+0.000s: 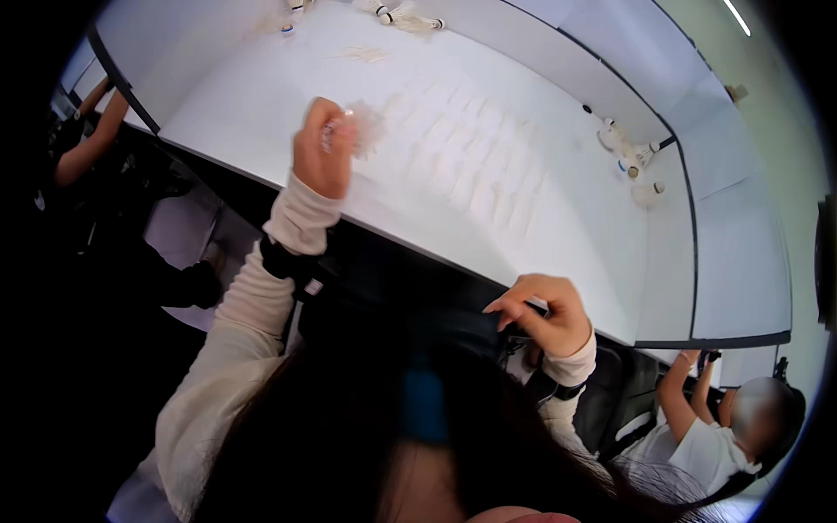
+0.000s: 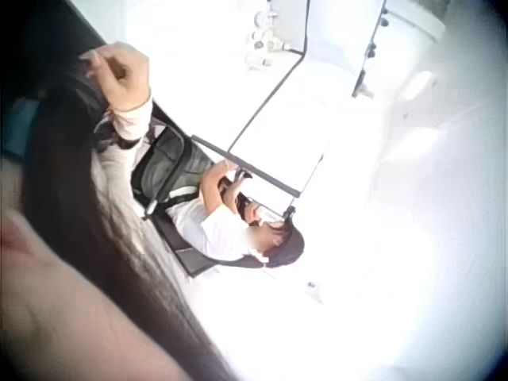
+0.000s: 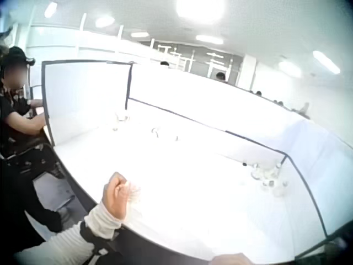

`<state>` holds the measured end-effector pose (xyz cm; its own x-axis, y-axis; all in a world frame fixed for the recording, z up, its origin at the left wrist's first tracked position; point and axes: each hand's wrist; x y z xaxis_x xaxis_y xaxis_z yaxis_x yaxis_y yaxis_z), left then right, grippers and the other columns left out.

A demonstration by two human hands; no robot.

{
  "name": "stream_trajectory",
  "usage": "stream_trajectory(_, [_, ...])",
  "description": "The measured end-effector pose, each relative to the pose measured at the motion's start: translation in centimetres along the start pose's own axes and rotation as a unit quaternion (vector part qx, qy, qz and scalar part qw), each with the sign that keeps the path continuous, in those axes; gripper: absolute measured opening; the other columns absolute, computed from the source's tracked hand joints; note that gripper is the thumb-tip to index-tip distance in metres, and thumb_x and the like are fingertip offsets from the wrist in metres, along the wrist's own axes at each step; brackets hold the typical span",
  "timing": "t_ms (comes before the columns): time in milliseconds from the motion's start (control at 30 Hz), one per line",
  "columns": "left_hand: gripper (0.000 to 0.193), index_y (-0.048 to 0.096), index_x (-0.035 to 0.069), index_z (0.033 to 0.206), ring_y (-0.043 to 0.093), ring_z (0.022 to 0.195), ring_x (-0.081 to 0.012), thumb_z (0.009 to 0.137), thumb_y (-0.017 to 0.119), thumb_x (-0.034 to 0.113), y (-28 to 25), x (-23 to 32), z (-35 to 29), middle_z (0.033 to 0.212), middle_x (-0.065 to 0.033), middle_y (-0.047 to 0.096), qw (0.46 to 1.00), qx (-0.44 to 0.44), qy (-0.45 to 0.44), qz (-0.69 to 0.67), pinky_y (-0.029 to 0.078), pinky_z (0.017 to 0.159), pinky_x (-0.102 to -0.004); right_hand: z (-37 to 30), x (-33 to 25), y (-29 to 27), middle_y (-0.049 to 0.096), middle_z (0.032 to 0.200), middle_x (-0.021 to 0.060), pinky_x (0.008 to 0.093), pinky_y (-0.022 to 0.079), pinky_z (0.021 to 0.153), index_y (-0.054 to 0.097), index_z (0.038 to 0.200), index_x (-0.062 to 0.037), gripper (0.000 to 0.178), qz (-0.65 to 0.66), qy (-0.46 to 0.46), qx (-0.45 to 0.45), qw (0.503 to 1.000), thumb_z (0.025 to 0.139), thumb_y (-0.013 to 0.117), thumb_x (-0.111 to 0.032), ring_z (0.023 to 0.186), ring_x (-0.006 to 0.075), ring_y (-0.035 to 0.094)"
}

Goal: The person assembles a shuttlecock by picking up white feathers and inserting them into the base, then uses a thin tool to apply a substance to secure them.

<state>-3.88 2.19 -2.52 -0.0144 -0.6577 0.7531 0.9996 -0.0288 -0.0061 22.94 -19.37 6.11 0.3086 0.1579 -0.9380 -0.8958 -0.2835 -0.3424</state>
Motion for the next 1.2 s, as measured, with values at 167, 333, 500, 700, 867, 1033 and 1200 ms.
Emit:
stream_trajectory(167, [0.035, 0.047, 0.003, 0.095, 0.053, 0.062, -0.0230, 0.087, 0.070, 0.027, 4.3, 5.0, -1.7, 0.075, -0.0114, 0.053, 0.980, -0.176, 0.090, 0.021, 0.043, 0.057, -0.0313, 0.9, 1.8, 0.5, 0.065, 0.069, 0.0048, 0.0237, 0.044, 0.057, 0.067, 0.080, 0.0028, 0.016, 0.082, 0.044, 0.150, 0.984, 0.092, 0.063, -0.008, 0.058, 0.0092, 0.056])
stream_trajectory(333, [0.055, 0.047, 0.003, 0.098, 0.053, 0.065, -0.0306, 0.071, 0.084, 0.035, 6.9, 6.0, -2.8, 0.077, -0.0132, 0.052, 0.943, -0.301, 0.143, -0.002, 0.043, 0.058, -0.0366, 2.0, 3.3, 0.7, 0.060, 0.064, 0.0021, 0.0226, 0.036, 0.052, 0.064, 0.075, 0.0005, 0.020, -0.021, -0.023, 0.214, 0.976, 0.087, 0.068, -0.015, 0.054, 0.0070, 0.049])
stream_trajectory(500, [0.062, 0.044, 0.003, 0.105, 0.053, 0.070, -0.0340, 0.067, 0.086, 0.030, 8.3, 4.6, -4.0, 0.084, -0.0151, 0.053, 0.936, -0.319, 0.147, -0.036, 0.043, 0.062, -0.0391, 3.6, 4.5, 2.3, 0.049, 0.054, 0.0016, 0.0233, 0.028, 0.046, 0.053, 0.064, -0.0007, 0.028, -0.094, -0.044, 0.282, 0.954, 0.083, 0.072, -0.008, 0.050, 0.0061, 0.038])
stream_trajectory(700, [0.071, 0.043, 0.004, 0.113, 0.058, 0.077, -0.0285, 0.064, 0.089, 0.025, 7.9, 4.8, -3.7, 0.095, -0.0135, 0.057, 0.925, -0.353, 0.141, 0.011, 0.048, 0.068, -0.0347, 4.0, 7.0, 2.9, 0.042, 0.056, -0.0057, 0.0231, 0.025, 0.048, 0.051, 0.062, -0.0015, 0.034, 0.007, -0.022, 0.327, 0.945, 0.090, 0.069, -0.008, 0.055, 0.0024, 0.032])
stream_trajectory(867, [0.062, 0.052, 0.002, 0.117, 0.064, 0.084, -0.0331, 0.071, 0.085, 0.027, 9.0, 5.1, -3.8, 0.098, -0.0161, 0.063, 0.924, -0.353, 0.141, 0.034, 0.051, 0.072, -0.0372, 3.6, 7.6, 2.4, 0.042, 0.057, -0.0078, 0.0217, 0.023, 0.049, 0.053, 0.064, -0.0029, 0.033, 0.042, 0.000, 0.346, 0.937, 0.092, 0.068, -0.012, 0.055, 0.0015, 0.032])
stream_trajectory(1033, [0.043, 0.060, 0.002, 0.105, 0.064, 0.076, -0.0329, 0.077, 0.077, 0.030, 8.7, 5.5, -3.9, 0.088, -0.0135, 0.066, 0.910, -0.393, 0.113, 0.065, 0.051, 0.066, -0.0381, 3.6, 7.5, 2.5, 0.041, 0.058, -0.0085, 0.0218, 0.022, 0.049, 0.053, 0.064, -0.0030, 0.034, 0.068, -0.014, 0.341, 0.937, 0.093, 0.067, -0.013, 0.056, 0.0012, 0.031])
stream_trajectory(1200, [0.044, 0.059, 0.000, 0.104, 0.063, 0.066, -0.0345, 0.079, 0.076, 0.033, 8.5, 5.2, -3.8, 0.077, -0.0147, 0.064, 0.912, -0.374, 0.148, 0.080, 0.049, 0.059, -0.0384, 3.5, 7.5, 2.2, 0.039, 0.058, -0.0088, 0.0221, 0.021, 0.049, 0.050, 0.062, -0.0035, 0.036, 0.052, -0.006, 0.305, 0.951, 0.093, 0.066, -0.012, 0.056, 0.0015, 0.030])
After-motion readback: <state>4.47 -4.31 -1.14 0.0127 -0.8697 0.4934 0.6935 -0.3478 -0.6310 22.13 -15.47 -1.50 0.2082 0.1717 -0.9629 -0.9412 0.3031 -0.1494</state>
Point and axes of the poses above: each hand's wrist, its own z-axis towards the middle knuckle, its own y-axis out of the palm, x = y × z
